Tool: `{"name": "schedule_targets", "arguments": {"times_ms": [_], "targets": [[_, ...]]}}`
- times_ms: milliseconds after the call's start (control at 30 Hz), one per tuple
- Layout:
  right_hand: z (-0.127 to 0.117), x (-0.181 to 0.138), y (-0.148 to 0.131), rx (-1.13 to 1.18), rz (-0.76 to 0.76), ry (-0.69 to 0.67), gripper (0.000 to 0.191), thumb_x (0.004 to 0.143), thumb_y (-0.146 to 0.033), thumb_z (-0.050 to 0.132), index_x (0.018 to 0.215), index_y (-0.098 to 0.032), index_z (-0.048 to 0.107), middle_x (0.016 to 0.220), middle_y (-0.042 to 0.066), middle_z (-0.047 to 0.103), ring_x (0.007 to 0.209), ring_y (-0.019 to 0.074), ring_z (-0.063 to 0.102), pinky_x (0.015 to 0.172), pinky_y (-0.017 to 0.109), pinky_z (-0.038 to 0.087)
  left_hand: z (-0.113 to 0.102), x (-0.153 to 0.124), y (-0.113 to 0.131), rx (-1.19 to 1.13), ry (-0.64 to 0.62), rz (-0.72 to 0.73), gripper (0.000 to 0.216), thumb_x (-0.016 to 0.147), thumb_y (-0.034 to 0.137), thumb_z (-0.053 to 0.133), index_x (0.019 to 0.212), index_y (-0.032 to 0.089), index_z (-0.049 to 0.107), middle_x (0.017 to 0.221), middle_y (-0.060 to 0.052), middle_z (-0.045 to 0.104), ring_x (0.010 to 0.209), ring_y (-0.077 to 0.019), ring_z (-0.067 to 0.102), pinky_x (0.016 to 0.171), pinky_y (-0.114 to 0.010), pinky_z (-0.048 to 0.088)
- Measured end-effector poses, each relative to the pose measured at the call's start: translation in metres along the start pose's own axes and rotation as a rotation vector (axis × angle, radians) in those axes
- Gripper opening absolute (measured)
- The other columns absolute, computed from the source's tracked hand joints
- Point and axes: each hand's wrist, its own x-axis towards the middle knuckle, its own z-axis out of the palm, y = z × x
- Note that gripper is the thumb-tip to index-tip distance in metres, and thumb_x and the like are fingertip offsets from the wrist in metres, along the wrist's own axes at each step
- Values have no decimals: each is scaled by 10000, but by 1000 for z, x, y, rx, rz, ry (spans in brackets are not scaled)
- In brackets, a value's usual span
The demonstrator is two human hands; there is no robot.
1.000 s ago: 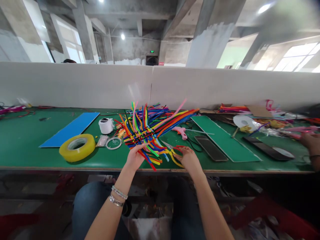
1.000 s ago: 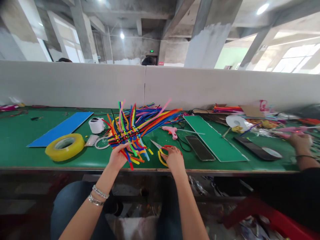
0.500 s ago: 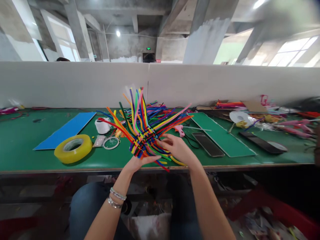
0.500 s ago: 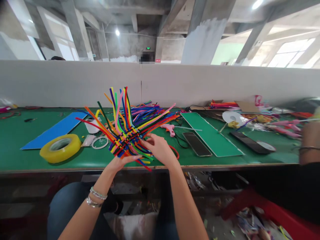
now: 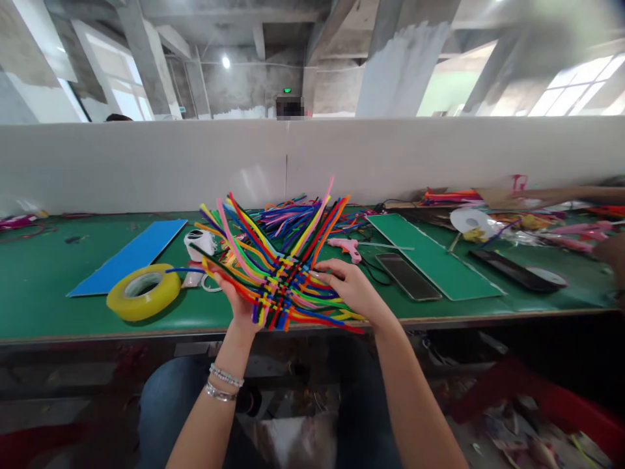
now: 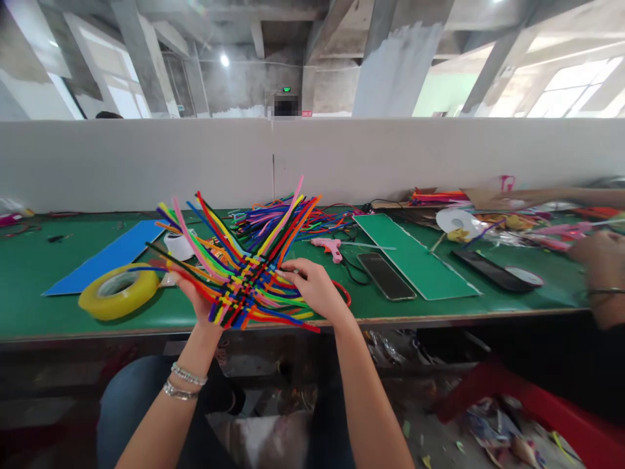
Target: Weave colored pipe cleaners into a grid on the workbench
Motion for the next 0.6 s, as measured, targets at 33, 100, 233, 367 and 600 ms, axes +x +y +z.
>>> {"name": "schedule_targets", "arguments": {"times_ms": [33,100,233,367,600], "targets": [[-2,0,2,-25,-11,-10,199,798,-323,538,862,-177,657,863,52,677,774,179,622,708,303,500,2,-1,2,9,-23,-9,571,527,630,678,954,251,677,1005,-38,692,1189,-304,481,959,-458,430],[-5,0,5,-115,-52,-17,187,814,-302,522,880,-185,652,879,51,676,801,183,624,740,313,494,6,-2,5,52,-97,-67,448,497,494,760,837,208,708,955,-56,704,1156,-321,509,953,-439,446],[-6,-3,-8,-503,-186,205,214,818,-300,533,986,-191,605,1014,80,643,979,241,569,852,390,426,20,0,2,100,-38,-75,254,530,281,785,743,164,712,895,-57,714,1083,-293,569,968,-404,444],[9,-5,-28,-759,-320,329,266,841,-261,501,1092,-187,554,1116,85,606,1057,225,511,913,368,348,31,6,-7,59,14,10,346,547,244,785,873,168,698,961,-36,703,1093,-262,567,987,-409,422],[44,1,-27,-832,-250,325,351,863,-273,446,1192,-173,516,1134,93,594,1075,235,466,946,394,302,28,9,-20,13,-33,88,421,597,235,756,1006,193,664,1101,-28,659,1175,-255,501,1023,-403,375]]}}
